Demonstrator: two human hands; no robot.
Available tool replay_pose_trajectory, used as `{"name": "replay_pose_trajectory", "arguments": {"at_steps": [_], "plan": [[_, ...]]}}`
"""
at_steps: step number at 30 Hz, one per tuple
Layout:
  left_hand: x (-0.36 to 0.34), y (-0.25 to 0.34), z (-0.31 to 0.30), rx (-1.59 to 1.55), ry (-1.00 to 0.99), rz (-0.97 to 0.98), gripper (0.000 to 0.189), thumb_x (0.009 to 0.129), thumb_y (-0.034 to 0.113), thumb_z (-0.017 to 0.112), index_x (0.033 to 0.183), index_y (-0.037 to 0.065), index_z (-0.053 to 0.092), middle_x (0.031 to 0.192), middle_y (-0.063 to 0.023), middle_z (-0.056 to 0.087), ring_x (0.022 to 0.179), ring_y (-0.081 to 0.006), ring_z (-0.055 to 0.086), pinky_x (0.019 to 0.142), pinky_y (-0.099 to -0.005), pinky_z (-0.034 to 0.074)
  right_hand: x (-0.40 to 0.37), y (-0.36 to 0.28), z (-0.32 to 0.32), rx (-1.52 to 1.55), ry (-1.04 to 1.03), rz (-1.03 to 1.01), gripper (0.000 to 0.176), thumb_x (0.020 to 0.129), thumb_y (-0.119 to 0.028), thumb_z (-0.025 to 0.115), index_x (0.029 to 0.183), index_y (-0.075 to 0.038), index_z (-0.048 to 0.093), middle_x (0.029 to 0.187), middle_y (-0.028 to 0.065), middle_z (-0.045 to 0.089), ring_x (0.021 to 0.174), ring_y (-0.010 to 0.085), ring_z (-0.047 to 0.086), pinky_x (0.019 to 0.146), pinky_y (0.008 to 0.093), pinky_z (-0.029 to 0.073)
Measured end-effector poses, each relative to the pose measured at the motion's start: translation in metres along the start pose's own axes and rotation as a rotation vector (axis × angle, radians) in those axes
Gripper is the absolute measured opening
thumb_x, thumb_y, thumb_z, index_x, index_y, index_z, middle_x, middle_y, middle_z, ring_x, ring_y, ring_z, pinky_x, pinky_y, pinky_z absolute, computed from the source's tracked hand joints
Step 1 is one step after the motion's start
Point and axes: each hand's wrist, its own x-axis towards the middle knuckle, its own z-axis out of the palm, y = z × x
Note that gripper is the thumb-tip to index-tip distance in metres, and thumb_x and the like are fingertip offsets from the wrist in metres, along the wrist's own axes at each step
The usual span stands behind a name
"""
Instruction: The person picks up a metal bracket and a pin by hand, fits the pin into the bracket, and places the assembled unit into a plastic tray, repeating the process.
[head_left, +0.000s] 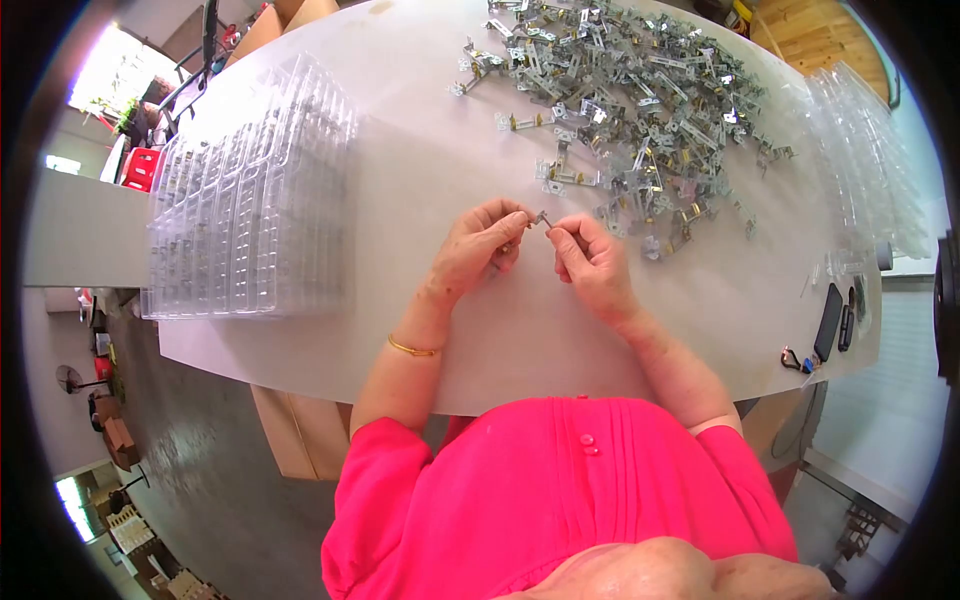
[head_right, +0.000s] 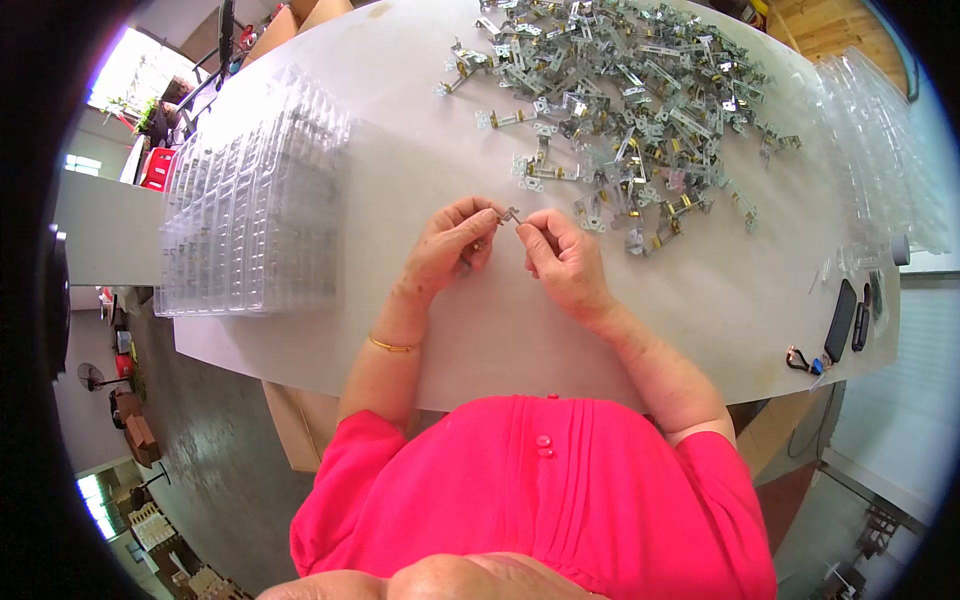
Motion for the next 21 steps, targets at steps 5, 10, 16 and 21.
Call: {"name": "replay_pose_trajectory", "arguments": {"at_steps": [5, 10, 16, 21], "plan": [[-0.0004, -0.0009, 0.0003, 0.056, 0.005, -0.008, 0.02, 0.099, 0.022, 0.061, 0.106, 0.003, 0.064, 0.073, 0.0032, 0.054, 0.056, -0.0045, 0.047, 0.047, -0.02, 0.035, -0.0055, 0.0016, 0.0028, 0.017, 0.013, -0.009, 0.01, 0.099, -0.014, 0.061, 0.096, -0.004, 0.062, 0.065, -0.0028, 0.056, 0.058, 0.0038, 0.051, 0.052, 0.0212, 0.04], [-0.0024, 0.0013, 0.0024, 0.207, 0.035, 0.01, 0.019, 0.098, 0.022, 0.063, 0.106, 0.005, 0.066, 0.074, 0.0041, 0.056, 0.056, -0.0026, 0.047, 0.047, -0.0187, 0.034, -0.0066, 0.0079, -0.0005, -0.011, 0.025, -0.015, 0.01, 0.099, -0.014, 0.062, 0.099, -0.004, 0.061, 0.065, -0.0033, 0.056, 0.059, 0.0038, 0.051, 0.053, 0.0215, 0.04], [-0.002, 0.0007, 0.0081, 0.361, -0.015, 0.056, 0.018, 0.096, 0.019, 0.066, 0.105, 0.003, 0.067, 0.079, 0.0039, 0.06, 0.057, -0.0013, 0.046, 0.049, -0.0188, 0.035, -0.0091, 0.002, -0.0025, -0.021, 0.027, -0.058, 0.017, 0.098, -0.013, 0.062, 0.111, -0.003, 0.057, 0.066, -0.0015, 0.056, 0.06, 0.0049, 0.052, 0.055, 0.0225, 0.041], [-0.0012, -0.0074, 0.007, 0.475, -0.096, 0.141, 0.017, 0.096, 0.013, 0.065, 0.105, -0.001, 0.066, 0.084, 0.0027, 0.062, 0.067, -0.0011, 0.049, 0.058, -0.0197, 0.041, -0.0101, 0.0073, -0.0048, 0.01, -0.037, -0.048, 0.017, 0.096, -0.012, 0.064, 0.11, -0.002, 0.059, 0.069, 0.0004, 0.058, 0.061, 0.0055, 0.052, 0.056, 0.0236, 0.043]]}}
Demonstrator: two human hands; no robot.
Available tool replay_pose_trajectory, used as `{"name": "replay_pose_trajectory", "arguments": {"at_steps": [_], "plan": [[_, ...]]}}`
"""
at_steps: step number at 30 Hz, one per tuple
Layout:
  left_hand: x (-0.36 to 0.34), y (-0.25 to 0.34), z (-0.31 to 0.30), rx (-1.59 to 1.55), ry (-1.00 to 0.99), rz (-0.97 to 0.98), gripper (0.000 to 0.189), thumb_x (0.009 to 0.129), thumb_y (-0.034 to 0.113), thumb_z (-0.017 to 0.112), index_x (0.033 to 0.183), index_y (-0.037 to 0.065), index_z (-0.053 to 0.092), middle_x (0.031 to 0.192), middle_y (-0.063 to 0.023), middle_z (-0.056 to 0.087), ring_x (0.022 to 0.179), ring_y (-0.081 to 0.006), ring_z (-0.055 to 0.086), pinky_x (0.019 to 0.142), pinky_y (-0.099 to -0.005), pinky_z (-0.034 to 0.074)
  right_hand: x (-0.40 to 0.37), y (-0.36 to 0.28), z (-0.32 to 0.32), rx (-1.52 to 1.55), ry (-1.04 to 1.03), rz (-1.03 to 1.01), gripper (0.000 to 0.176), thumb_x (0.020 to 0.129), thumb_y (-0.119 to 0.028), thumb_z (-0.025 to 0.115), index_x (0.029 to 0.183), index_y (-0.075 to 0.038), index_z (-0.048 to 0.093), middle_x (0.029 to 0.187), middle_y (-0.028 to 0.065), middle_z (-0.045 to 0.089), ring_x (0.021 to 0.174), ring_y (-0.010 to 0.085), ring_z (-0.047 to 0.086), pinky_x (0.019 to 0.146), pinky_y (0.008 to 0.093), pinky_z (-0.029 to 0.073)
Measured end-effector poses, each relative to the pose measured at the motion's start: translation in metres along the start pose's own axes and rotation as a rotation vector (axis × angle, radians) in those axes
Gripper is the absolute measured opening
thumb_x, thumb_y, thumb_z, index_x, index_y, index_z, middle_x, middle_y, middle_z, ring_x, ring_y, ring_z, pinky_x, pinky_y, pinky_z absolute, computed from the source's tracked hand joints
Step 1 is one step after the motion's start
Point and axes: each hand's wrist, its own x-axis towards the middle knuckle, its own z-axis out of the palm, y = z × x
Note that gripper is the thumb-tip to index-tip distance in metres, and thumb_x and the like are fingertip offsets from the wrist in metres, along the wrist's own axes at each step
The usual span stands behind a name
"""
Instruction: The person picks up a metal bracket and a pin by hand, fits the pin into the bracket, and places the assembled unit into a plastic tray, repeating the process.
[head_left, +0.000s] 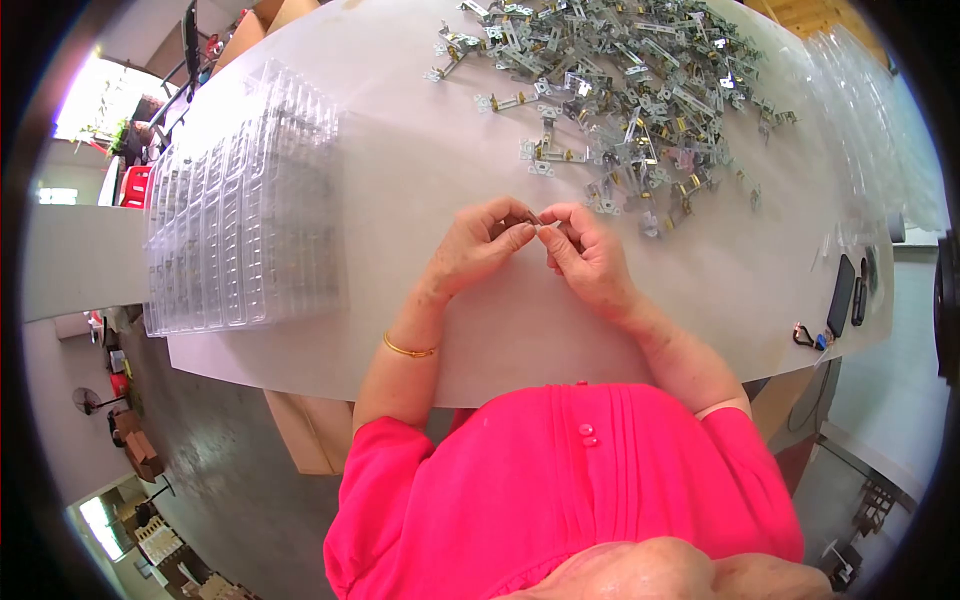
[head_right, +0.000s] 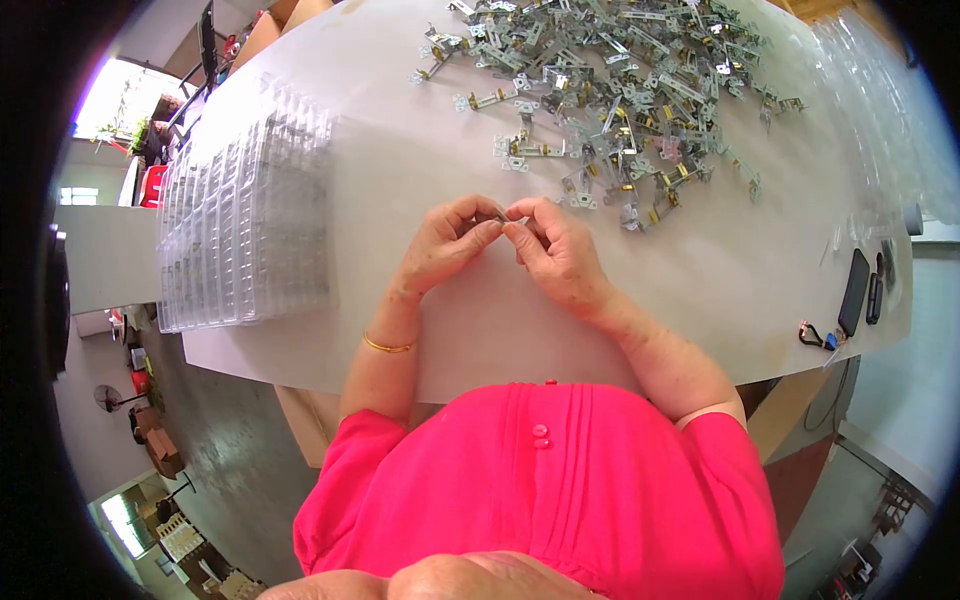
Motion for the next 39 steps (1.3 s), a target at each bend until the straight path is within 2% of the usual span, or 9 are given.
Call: {"name": "replay_pose_trajectory", "arguments": {"at_steps": [2, 7, 10, 12, 14, 18, 22, 29, 39], "plan": [[0.0, 0.002, 0.002, 0.019, -0.005, 0.011, 0.016, 0.096, 0.013, 0.065, 0.104, -0.001, 0.066, 0.083, 0.0028, 0.063, 0.069, -0.0017, 0.05, 0.059, -0.0205, 0.042, 0.0, 0.005, -0.001, -0.166, 0.027, -0.061, 0.012, 0.095, -0.01, 0.066, 0.103, -0.003, 0.062, 0.074, 0.0013, 0.059, 0.063, 0.0061, 0.054, 0.056, 0.0243, 0.043], [0.0, -0.003, 0.005, 0.128, -0.023, 0.036, 0.014, 0.093, 0.01, 0.066, 0.102, 0.0, 0.067, 0.083, 0.0029, 0.063, 0.072, -0.0034, 0.052, 0.062, -0.0223, 0.044, 0.0, -0.008, -0.005, -0.321, 0.097, -0.235, 0.007, 0.094, -0.009, 0.067, 0.097, -0.003, 0.064, 0.077, 0.0009, 0.057, 0.062, 0.0069, 0.05, 0.055, 0.0245, 0.041], [-0.002, 0.001, 0.006, 0.177, -0.119, 0.062, 0.016, 0.096, 0.012, 0.065, 0.107, 0.001, 0.065, 0.085, 0.0042, 0.06, 0.07, -0.0006, 0.047, 0.06, -0.0189, 0.039, 0.0, -0.011, -0.006, -0.305, 0.15, -0.303, 0.006, 0.095, -0.009, 0.065, 0.097, -0.004, 0.063, 0.076, -0.0008, 0.054, 0.06, 0.0065, 0.046, 0.055, 0.0238, 0.04], [-0.004, 0.013, 0.009, -0.011, -0.08, -0.124, 0.015, 0.095, 0.013, 0.063, 0.104, 0.003, 0.068, 0.079, 0.002, 0.062, 0.066, -0.0029, 0.049, 0.059, -0.022, 0.042, 0.001, -0.009, -0.004, -0.244, 0.208, -0.35, 0.005, 0.096, -0.01, 0.065, 0.096, -0.005, 0.062, 0.073, -0.0024, 0.053, 0.059, 0.0058, 0.044, 0.055, 0.0231, 0.039], [-0.005, 0.009, 0.002, -0.148, -0.05, -0.132, 0.018, 0.097, 0.016, 0.061, 0.108, 0.002, 0.067, 0.077, 0.0029, 0.058, 0.062, -0.003, 0.047, 0.055, -0.0204, 0.039, 0.0, -0.006, -0.008, 0.002, 0.214, -0.153, 0.007, 0.098, -0.011, 0.062, 0.095, -0.005, 0.062, 0.071, -0.0051, 0.052, 0.06, 0.0033, 0.045, 0.054, 0.0222, 0.038], [-0.003, 0.008, -0.009, -0.456, -0.011, -0.105, 0.023, 0.101, 0.019, 0.056, 0.111, 0.001, 0.066, 0.073, 0.0024, 0.054, 0.053, -0.0046, 0.043, 0.046, -0.0194, 0.033, -0.001, -0.013, -0.008, 0.011, 0.133, -0.109, 0.009, 0.099, -0.013, 0.061, 0.096, -0.005, 0.062, 0.069, -0.0068, 0.051, 0.061, 0.0012, 0.043, 0.053, 0.0217, 0.036], [-0.001, 0.004, -0.01, -0.549, 0.03, -0.082, 0.019, 0.102, 0.017, 0.056, 0.107, 0.003, 0.066, 0.071, 0.002, 0.055, 0.05, -0.0031, 0.041, 0.044, -0.0189, 0.03, -0.003, -0.01, -0.004, -0.06, 0.07, -0.059, 0.01, 0.099, -0.014, 0.063, 0.096, -0.005, 0.062, 0.069, -0.0063, 0.051, 0.062, 0.0015, 0.041, 0.053, 0.0219, 0.036], [0.0, 0.0, -0.01, -0.45, -0.029, -0.04, 0.024, 0.102, 0.02, 0.055, 0.111, 0.0, 0.065, 0.074, 0.0008, 0.055, 0.052, -0.0043, 0.041, 0.045, -0.0194, 0.031, -0.003, -0.007, -0.003, -0.101, 0.074, -0.052, 0.01, 0.098, -0.014, 0.064, 0.094, -0.004, 0.063, 0.068, -0.0049, 0.052, 0.061, 0.0033, 0.041, 0.053, 0.0239, 0.037], [-0.002, 0.005, -0.007, -0.274, 0.047, -0.009, 0.021, 0.1, 0.021, 0.06, 0.109, 0.003, 0.067, 0.073, 0.0025, 0.057, 0.058, -0.0032, 0.044, 0.05, -0.0193, 0.034, -0.002, -0.009, -0.004, -0.166, 0.073, -0.034, 0.013, 0.098, -0.015, 0.064, 0.094, -0.003, 0.061, 0.067, -0.0021, 0.053, 0.06, 0.0049, 0.042, 0.053, 0.0253, 0.038]]}}
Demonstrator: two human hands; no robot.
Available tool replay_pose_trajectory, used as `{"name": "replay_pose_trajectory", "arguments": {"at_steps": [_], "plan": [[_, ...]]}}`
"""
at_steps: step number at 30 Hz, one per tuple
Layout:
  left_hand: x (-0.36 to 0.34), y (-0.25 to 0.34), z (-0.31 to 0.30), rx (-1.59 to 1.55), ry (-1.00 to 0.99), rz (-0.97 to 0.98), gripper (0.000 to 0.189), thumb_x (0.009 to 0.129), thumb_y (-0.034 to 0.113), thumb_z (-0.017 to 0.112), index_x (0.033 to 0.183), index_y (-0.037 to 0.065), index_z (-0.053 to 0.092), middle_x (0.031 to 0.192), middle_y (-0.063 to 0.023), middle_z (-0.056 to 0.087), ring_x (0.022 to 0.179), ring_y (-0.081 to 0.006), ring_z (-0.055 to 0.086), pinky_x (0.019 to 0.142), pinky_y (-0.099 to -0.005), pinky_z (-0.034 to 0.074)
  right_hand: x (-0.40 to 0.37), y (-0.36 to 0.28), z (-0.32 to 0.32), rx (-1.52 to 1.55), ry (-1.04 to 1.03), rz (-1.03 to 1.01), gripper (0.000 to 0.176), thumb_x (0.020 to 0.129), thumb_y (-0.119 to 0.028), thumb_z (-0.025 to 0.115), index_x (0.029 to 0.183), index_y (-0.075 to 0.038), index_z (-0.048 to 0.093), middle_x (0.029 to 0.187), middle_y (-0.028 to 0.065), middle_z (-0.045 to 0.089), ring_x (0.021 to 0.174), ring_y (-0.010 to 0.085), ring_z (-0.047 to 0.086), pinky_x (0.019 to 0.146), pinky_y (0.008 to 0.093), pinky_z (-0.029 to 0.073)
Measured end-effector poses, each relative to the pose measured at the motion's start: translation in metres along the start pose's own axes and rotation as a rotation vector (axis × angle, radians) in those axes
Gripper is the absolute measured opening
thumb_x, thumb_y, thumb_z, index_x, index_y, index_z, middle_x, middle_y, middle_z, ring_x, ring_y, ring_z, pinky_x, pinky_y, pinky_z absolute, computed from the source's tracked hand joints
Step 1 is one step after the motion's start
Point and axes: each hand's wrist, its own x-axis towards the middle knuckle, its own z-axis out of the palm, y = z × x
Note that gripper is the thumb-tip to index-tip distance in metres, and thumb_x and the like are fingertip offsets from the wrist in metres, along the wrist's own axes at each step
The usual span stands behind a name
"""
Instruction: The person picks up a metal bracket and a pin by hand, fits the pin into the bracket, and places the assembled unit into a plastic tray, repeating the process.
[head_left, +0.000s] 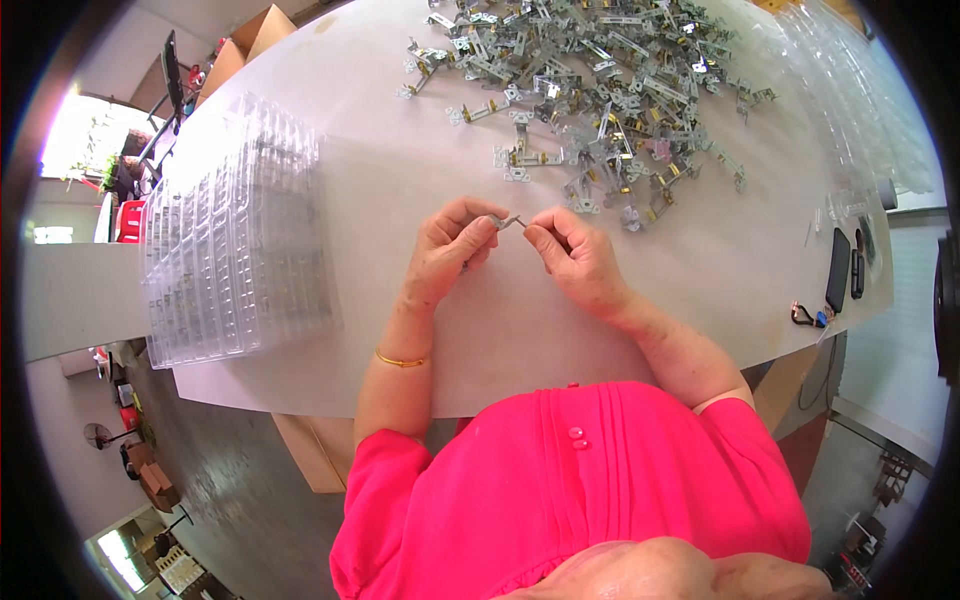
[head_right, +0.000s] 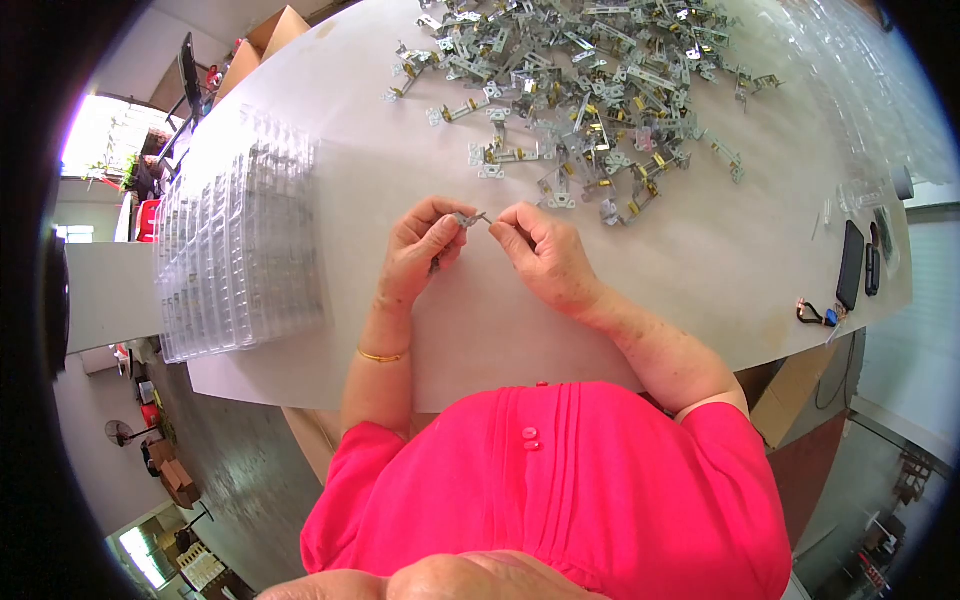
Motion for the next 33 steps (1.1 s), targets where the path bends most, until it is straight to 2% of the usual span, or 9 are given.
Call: {"name": "replay_pose_trajectory", "arguments": {"at_steps": [6, 9, 14, 21, 23, 27, 30, 32, 33], "plan": [[-0.001, 0.0, -0.002, 0.056, -0.017, -0.015, 0.02, 0.1, 0.02, 0.061, 0.11, 0.004, 0.066, 0.076, 0.0015, 0.06, 0.058, -0.0028, 0.045, 0.051, -0.0182, 0.034, 0.002, 0.003, 0.002, 0.069, -0.028, 0.041, 0.012, 0.098, -0.015, 0.062, 0.097, -0.003, 0.061, 0.067, -0.001, 0.056, 0.059, 0.0055, 0.048, 0.054, 0.0245, 0.04], [-0.001, 0.004, 0.005, 0.113, -0.009, -0.04, 0.021, 0.1, 0.02, 0.061, 0.113, 0.004, 0.064, 0.077, 0.0014, 0.061, 0.058, -0.0028, 0.045, 0.051, -0.0176, 0.035, 0.002, 0.005, 0.002, 0.095, -0.051, 0.029, 0.013, 0.1, -0.014, 0.059, 0.104, -0.002, 0.059, 0.07, 0.0, 0.058, 0.061, 0.0064, 0.052, 0.055, 0.0244, 0.043], [0.0, -0.001, 0.005, 0.127, 0.008, -0.025, 0.024, 0.097, 0.02, 0.064, 0.114, 0.004, 0.056, 0.08, -0.0002, 0.062, 0.063, -0.0034, 0.049, 0.052, -0.0181, 0.036, 0.003, 0.007, -0.001, 0.379, -0.147, 0.24, 0.022, 0.103, -0.016, 0.052, 0.119, -0.001, 0.055, 0.083, 0.0032, 0.062, 0.07, 0.0096, 0.059, 0.064, 0.0241, 0.05], [-0.003, 0.008, -0.005, 0.072, -0.13, -0.097, 0.023, 0.095, 0.021, 0.067, 0.106, 0.009, 0.052, 0.076, 0.0001, 0.061, 0.062, -0.0033, 0.05, 0.051, -0.0169, 0.035, 0.01, -0.002, -0.013, 0.7, -0.348, 0.375, 0.021, 0.102, -0.014, 0.051, 0.117, -0.001, 0.058, 0.092, 0.0072, 0.065, 0.074, 0.0145, 0.063, 0.071, 0.0285, 0.053], [-0.004, 0.01, -0.006, 0.095, -0.15, -0.103, 0.023, 0.095, 0.021, 0.068, 0.106, 0.009, 0.052, 0.076, 0.0005, 0.061, 0.062, -0.0035, 0.051, 0.051, -0.0171, 0.036, 0.011, -0.002, -0.016, 0.765, -0.351, 0.475, 0.018, 0.1, -0.015, 0.054, 0.111, -0.002, 0.059, 0.091, 0.0078, 0.066, 0.077, 0.0153, 0.064, 0.072, 0.03, 0.053], [-0.005, 0.005, -0.001, 0.041, -0.26, -0.128, 0.021, 0.094, 0.021, 0.068, 0.102, 0.009, 0.053, 0.075, 0.001, 0.06, 0.062, -0.0032, 0.051, 0.051, -0.0169, 0.036, 0.009, -0.004, -0.015, 0.489, -0.36, 0.468, 0.015, 0.1, -0.016, 0.055, 0.105, -0.002, 0.06, 0.09, 0.0079, 0.067, 0.082, 0.0143, 0.064, 0.073, 0.0297, 0.053], [-0.007, 0.004, 0.007, 0.003, -0.327, -0.116, 0.021, 0.094, 0.021, 0.069, 0.1, 0.009, 0.053, 0.074, 0.0007, 0.06, 0.06, -0.0034, 0.051, 0.05, -0.0168, 0.036, 0.007, 0.007, -0.011, 0.35, -0.371, 0.321, 0.014, 0.101, -0.017, 0.056, 0.099, -0.003, 0.059, 0.087, 0.0057, 0.067, 0.084, 0.0128, 0.064, 0.075, 0.0296, 0.053], [-0.006, 0.008, 0.007, -0.002, -0.359, -0.104, 0.022, 0.094, 0.022, 0.069, 0.1, 0.009, 0.053, 0.073, 0.0002, 0.06, 0.058, -0.0038, 0.051, 0.049, -0.0169, 0.036, 0.005, 0.009, -0.009, 0.247, -0.203, 0.168, 0.013, 0.101, -0.017, 0.058, 0.099, -0.005, 0.059, 0.095, 0.0045, 0.066, 0.09, 0.0115, 0.063, 0.081, 0.0283, 0.051], [-0.006, 0.012, 0.007, 0.025, -0.313, -0.166, 0.021, 0.094, 0.022, 0.069, 0.1, 0.009, 0.053, 0.072, -0.0005, 0.06, 0.055, -0.0048, 0.051, 0.047, -0.0177, 0.036, 0.004, 0.006, -0.008, 0.247, -0.205, 0.164, 0.013, 0.101, -0.017, 0.058, 0.099, -0.005, 0.059, 0.095, 0.0045, 0.066, 0.09, 0.0115, 0.063, 0.081, 0.0283, 0.051]]}}
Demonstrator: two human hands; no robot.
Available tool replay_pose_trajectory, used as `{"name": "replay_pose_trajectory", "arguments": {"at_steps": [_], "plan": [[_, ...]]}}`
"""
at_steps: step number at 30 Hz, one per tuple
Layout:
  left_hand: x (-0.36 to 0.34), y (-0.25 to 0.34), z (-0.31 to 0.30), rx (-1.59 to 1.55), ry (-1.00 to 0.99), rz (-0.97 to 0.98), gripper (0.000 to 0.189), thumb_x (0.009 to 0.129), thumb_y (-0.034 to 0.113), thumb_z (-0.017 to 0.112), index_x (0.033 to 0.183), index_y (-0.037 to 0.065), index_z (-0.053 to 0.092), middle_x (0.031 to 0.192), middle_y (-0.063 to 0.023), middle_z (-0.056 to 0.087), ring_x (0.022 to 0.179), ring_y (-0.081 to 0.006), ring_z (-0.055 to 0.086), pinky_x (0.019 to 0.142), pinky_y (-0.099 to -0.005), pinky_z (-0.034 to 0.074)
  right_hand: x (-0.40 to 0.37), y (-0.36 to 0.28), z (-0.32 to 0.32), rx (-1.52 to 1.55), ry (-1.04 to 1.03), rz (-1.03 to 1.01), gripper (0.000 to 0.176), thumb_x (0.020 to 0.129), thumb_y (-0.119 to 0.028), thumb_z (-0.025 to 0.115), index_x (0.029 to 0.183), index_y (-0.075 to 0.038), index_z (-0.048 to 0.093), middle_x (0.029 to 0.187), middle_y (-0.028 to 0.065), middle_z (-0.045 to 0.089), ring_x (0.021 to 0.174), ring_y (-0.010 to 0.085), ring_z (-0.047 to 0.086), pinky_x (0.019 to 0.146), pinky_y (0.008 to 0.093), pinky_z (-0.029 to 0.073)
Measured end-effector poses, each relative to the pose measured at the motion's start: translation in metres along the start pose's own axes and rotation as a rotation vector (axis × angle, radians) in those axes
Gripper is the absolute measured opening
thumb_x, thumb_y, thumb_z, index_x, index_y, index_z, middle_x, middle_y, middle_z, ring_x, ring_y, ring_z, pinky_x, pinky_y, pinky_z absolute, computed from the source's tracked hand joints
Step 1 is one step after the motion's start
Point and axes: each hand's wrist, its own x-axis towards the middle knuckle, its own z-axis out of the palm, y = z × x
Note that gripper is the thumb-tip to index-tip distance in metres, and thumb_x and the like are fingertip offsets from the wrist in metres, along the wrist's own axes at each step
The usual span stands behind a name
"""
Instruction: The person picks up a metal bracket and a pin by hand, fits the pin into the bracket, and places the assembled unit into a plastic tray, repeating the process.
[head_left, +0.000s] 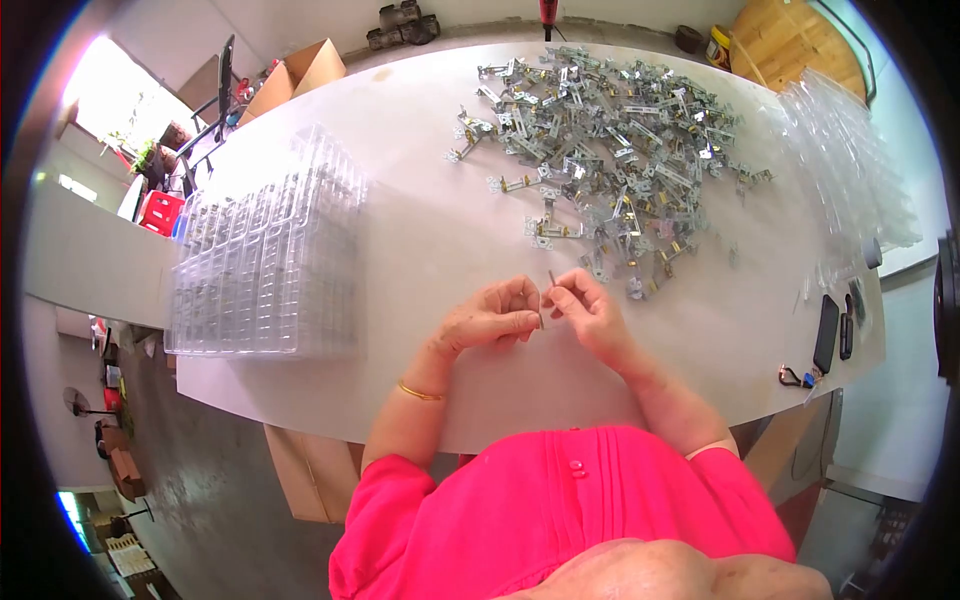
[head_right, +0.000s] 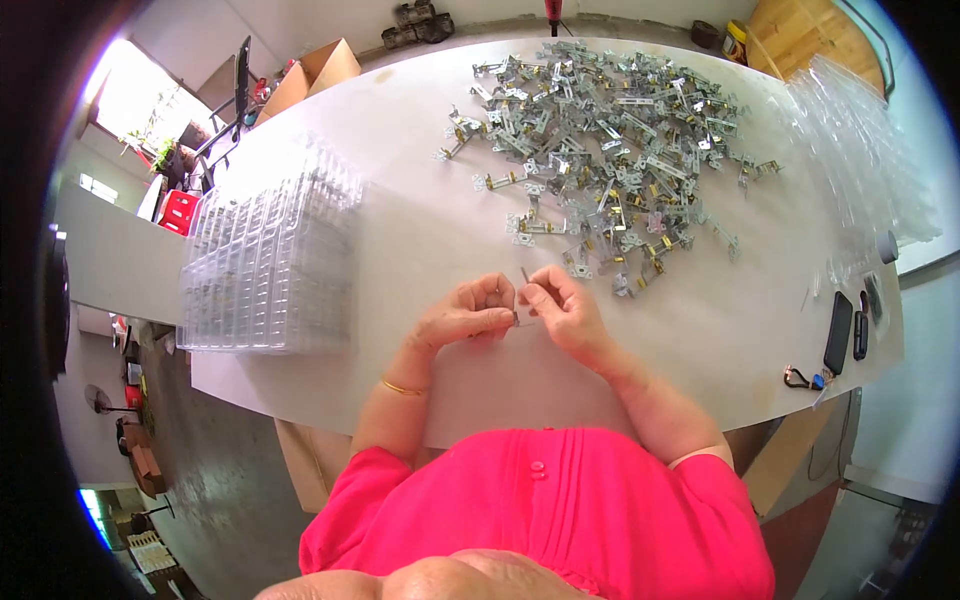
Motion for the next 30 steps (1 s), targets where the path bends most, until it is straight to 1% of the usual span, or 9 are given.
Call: {"name": "replay_pose_trajectory", "arguments": {"at_steps": [3, 5, 6, 8, 10, 17, 24, 26, 30], "plan": [[0.001, 0.003, -0.004, 0.008, 0.129, -0.083, 0.02, 0.094, 0.022, 0.068, 0.098, 0.008, 0.054, 0.071, -0.0027, 0.061, 0.05, -0.0074, 0.052, 0.043, -0.0197, 0.036, -0.003, -0.006, 0.002, 0.14, 0.082, -0.201, 0.008, 0.098, -0.013, 0.061, 0.099, -0.005, 0.058, 0.105, 0.0047, 0.064, 0.099, 0.0132, 0.061, 0.087, 0.0291, 0.05], [0.001, 0.002, -0.009, 0.007, 0.238, -0.088, 0.019, 0.094, 0.022, 0.068, 0.098, 0.008, 0.055, 0.07, -0.0041, 0.062, 0.048, -0.0089, 0.053, 0.041, -0.0207, 0.036, 0.0, -0.006, -0.001, -0.05, 0.042, -0.413, 0.008, 0.093, -0.005, 0.065, 0.098, -0.004, 0.058, 0.112, 0.0077, 0.063, 0.104, 0.018, 0.06, 0.09, 0.031, 0.048], [0.002, 0.0, -0.009, -0.051, 0.222, -0.08, 0.019, 0.094, 0.022, 0.067, 0.098, 0.008, 0.055, 0.071, -0.0046, 0.063, 0.048, -0.0092, 0.054, 0.041, -0.0209, 0.037, 0.001, -0.009, -0.001, -0.045, 0.015, -0.424, 0.008, 0.093, -0.005, 0.065, 0.098, -0.004, 0.058, 0.112, 0.0077, 0.063, 0.104, 0.018, 0.06, 0.09, 0.031, 0.048], [0.002, -0.005, -0.009, -0.101, 0.238, -0.059, 0.018, 0.095, 0.022, 0.066, 0.098, 0.008, 0.055, 0.071, -0.005, 0.063, 0.048, -0.0095, 0.056, 0.041, -0.021, 0.038, -0.001, -0.015, 0.001, -0.442, -0.003, -0.618, 0.012, 0.088, -0.001, 0.068, 0.095, -0.004, 0.059, 0.109, 0.0107, 0.063, 0.1, 0.0243, 0.062, 0.087, 0.0335, 0.049], [0.004, -0.009, -0.007, -0.106, 0.167, -0.077, 0.019, 0.096, 0.023, 0.065, 0.1, 0.008, 0.054, 0.071, -0.0047, 0.063, 0.047, -0.0096, 0.055, 0.037, -0.0207, 0.035, -0.002, -0.015, 0.005, -0.48, -0.022, -0.648, 0.012, 0.086, 0.0, 0.069, 0.094, -0.004, 0.06, 0.108, 0.0115, 0.063, 0.099, 0.0258, 0.062, 0.086, 0.0338, 0.049], [0.004, -0.012, -0.01, -0.29, 0.058, 0.018, 0.021, 0.097, 0.022, 0.062, 0.104, 0.005, 0.051, 0.076, -0.0092, 0.065, 0.052, -0.0166, 0.064, 0.04, -0.022, 0.043, -0.002, -0.013, 0.005, -0.546, 0.061, -0.628, 0.013, 0.084, 0.002, 0.07, 0.092, -0.004, 0.062, 0.102, 0.0115, 0.062, 0.094, 0.0264, 0.061, 0.082, 0.0334, 0.049], [0.007, -0.022, -0.02, -0.389, 0.002, 0.057, 0.018, 0.097, 0.018, 0.059, 0.105, 0.004, 0.052, 0.08, -0.0147, 0.067, 0.053, -0.0207, 0.066, 0.044, -0.0245, 0.05, -0.003, -0.018, 0.002, -0.479, -0.044, -0.652, 0.012, 0.085, 0.004, 0.068, 0.092, -0.005, 0.063, 0.105, 0.0109, 0.061, 0.097, 0.0226, 0.059, 0.086, 0.0317, 0.047], [0.008, -0.023, -0.02, -0.409, -0.002, 0.049, 0.018, 0.098, 0.02, 0.057, 0.105, 0.004, 0.053, 0.082, -0.0158, 0.068, 0.053, -0.0211, 0.067, 0.044, -0.0252, 0.05, -0.002, -0.013, 0.0, -0.556, 0.006, -0.662, 0.012, 0.085, 0.002, 0.07, 0.093, -0.004, 0.063, 0.106, 0.0098, 0.061, 0.092, 0.0198, 0.061, 0.08, 0.0318, 0.049], [0.004, -0.021, -0.016, -0.393, -0.015, 0.109, 0.034, 0.105, 0.035, 0.042, 0.109, 0.003, 0.055, 0.087, -0.0195, 0.07, 0.049, -0.0253, 0.066, 0.043, -0.0276, 0.049, -0.004, -0.004, -0.003, -0.296, 0.066, -0.397, 0.007, 0.09, 0.001, 0.066, 0.093, -0.003, 0.062, 0.105, 0.0068, 0.06, 0.091, 0.0145, 0.061, 0.08, 0.0302, 0.05]]}}
